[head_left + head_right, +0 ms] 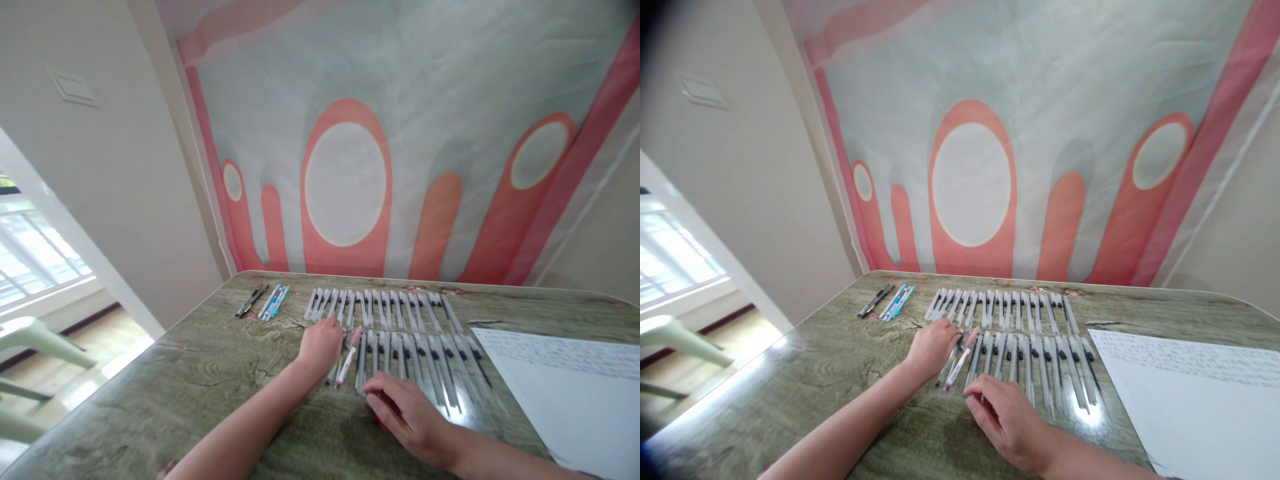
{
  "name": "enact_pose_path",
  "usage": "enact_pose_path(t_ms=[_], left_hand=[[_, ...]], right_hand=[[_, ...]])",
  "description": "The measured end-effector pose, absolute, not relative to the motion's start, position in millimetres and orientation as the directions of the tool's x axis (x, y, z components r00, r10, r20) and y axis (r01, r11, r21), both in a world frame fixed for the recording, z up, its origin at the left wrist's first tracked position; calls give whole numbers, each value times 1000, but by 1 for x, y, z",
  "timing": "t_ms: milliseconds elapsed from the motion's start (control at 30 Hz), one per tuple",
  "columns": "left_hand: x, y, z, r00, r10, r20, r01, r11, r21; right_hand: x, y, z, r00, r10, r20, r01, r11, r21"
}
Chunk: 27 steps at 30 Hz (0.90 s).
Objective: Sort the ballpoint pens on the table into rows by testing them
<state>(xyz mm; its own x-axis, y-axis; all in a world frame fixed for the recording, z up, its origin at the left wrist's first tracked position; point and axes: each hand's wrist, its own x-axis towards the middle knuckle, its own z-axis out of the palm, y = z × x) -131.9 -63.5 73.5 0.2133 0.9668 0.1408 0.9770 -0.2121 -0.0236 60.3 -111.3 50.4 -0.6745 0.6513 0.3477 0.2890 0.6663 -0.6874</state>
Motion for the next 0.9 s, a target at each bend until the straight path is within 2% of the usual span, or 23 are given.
enact_pose_path(t_ms=[200, 367, 500, 633, 900], left_hand=[[-145, -55, 76, 116, 983, 140, 991, -125, 56], [-182, -33, 73, 23, 958, 285, 997, -44, 67], [-226, -18, 66, -133, 920, 367, 991, 129, 37], [-254, -14, 54, -237, 907, 348, 968, 251, 3], [-264, -10, 40, -262, 911, 318, 956, 290, -43]], right_hand=[[60, -111, 48, -669, 649, 364, 279, 672, -686], [60, -112, 48, -678, 645, 352, 280, 669, -688], [60, -112, 47, -685, 644, 340, 287, 667, -687], [60, -112, 45, -686, 642, 343, 285, 671, -685], [60, -109, 42, -668, 664, 335, 279, 641, -715]])
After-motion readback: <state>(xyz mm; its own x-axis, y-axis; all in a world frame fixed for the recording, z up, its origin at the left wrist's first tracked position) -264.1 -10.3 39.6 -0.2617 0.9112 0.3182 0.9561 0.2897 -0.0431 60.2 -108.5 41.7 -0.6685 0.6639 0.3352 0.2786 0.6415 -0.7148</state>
